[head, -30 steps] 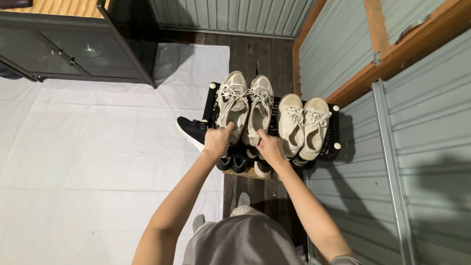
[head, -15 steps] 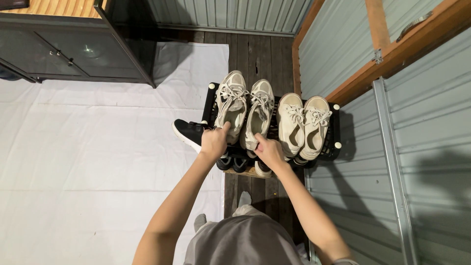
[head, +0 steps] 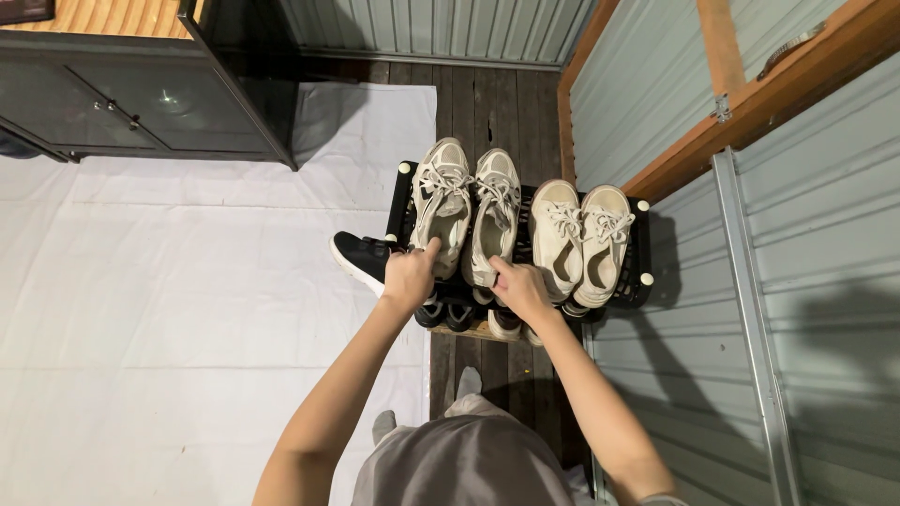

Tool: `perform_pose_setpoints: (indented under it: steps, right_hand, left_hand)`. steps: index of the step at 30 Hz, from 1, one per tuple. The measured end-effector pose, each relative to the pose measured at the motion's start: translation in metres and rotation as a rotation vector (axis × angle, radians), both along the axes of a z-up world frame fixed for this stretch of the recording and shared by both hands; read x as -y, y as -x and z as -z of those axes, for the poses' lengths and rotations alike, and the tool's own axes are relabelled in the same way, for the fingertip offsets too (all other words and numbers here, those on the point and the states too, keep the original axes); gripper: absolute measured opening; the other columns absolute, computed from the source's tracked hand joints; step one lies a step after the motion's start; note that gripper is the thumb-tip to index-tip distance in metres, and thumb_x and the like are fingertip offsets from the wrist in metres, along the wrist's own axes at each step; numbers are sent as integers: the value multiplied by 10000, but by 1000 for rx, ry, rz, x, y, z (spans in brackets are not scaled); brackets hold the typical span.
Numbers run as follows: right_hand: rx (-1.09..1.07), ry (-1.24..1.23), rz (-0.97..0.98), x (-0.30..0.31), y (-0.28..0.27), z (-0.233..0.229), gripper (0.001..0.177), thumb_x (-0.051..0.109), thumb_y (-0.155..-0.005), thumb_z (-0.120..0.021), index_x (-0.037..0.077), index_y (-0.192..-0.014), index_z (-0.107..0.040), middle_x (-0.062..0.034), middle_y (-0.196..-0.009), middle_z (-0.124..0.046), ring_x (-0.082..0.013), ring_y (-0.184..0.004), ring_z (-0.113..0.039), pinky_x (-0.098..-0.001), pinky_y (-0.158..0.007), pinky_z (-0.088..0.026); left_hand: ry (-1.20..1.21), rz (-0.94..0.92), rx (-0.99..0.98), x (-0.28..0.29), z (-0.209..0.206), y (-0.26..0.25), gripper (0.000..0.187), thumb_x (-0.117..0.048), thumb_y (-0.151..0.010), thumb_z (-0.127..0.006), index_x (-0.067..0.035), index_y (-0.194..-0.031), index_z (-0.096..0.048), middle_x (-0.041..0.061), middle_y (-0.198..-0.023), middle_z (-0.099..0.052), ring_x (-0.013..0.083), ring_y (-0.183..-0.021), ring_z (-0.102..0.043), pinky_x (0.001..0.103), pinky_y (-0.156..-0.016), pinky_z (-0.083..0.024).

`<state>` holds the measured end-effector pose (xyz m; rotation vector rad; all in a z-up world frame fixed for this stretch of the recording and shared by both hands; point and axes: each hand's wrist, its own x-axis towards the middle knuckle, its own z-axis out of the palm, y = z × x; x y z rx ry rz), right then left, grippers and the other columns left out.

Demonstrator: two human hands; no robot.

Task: The person wipes a black sneaker with a pink cloth, focusing on the sole and sides. The person then places the shoe back on the shoe rack and repeats the wiping process on the same shoe.

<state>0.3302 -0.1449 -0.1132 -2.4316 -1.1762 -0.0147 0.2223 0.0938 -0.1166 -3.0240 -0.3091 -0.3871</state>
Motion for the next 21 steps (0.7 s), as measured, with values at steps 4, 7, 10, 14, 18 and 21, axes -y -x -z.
perform_pose_setpoints:
  steps: [4, 7, 10, 14, 18, 21]
  right_hand:
    - [-93, 123, 56, 0, 9, -24, 555, 250, -793, -792, 307, -1286, -543, -94, -700, -724, -312, -764, -747, -423, -748, -613]
    - [-254, 125, 146, 4, 27, -61, 681, 275, -848, -730, 360, -1436, -399, -100, -799, -763, -330, -865, -759, -469, -813, -604]
    - [-407, 67, 263, 27, 37, -84, 761, 259, -873, -724, 344, -1518, -328, -126, -913, -780, -350, -952, -750, -480, -853, -598]
    - [-418, -42, 458, 94, 39, -81, 718, 332, -845, -784, 290, -1480, -451, -145, -882, -787, -346, -949, -749, -464, -859, -603]
    - [-403, -56, 619, 154, 34, -99, 740, 323, -854, -779, 291, -1508, -433, -144, -898, -784, -339, -961, -743, -477, -887, -591]
    - [-432, 28, 624, 170, 24, -107, 794, 312, -854, -755, 366, -1551, -378, -139, -935, -787, -353, -1021, -723, -502, -954, -572]
  left_hand:
    - [11, 8, -26, 3, -13, 4, 411, -254, -791, -617, -271, -1176, -477, -33, -727, -702, 225, -593, -710, 364, -609, -523]
    - [33, -14, -44, 22, -66, 20, 580, -314, -725, -748, -224, -1220, -460, 2, -758, -726, 206, -614, -732, 343, -613, -566]
    - [139, -25, -46, 43, -95, 34, 652, -407, -759, -751, -185, -1296, -456, 32, -798, -734, 244, -593, -728, 385, -565, -575]
    - [289, 58, -141, 84, -119, 53, 612, -448, -825, -710, -163, -1324, -499, 73, -800, -738, 302, -623, -743, 445, -564, -595]
    - [452, 192, -314, 131, -101, 52, 656, -455, -804, -739, -144, -1345, -535, 106, -793, -740, 322, -685, -758, 450, -576, -602]
    - [570, 206, -432, 165, -80, 33, 715, -450, -827, -716, -114, -1410, -476, 156, -831, -743, 362, -735, -759, 473, -617, -610]
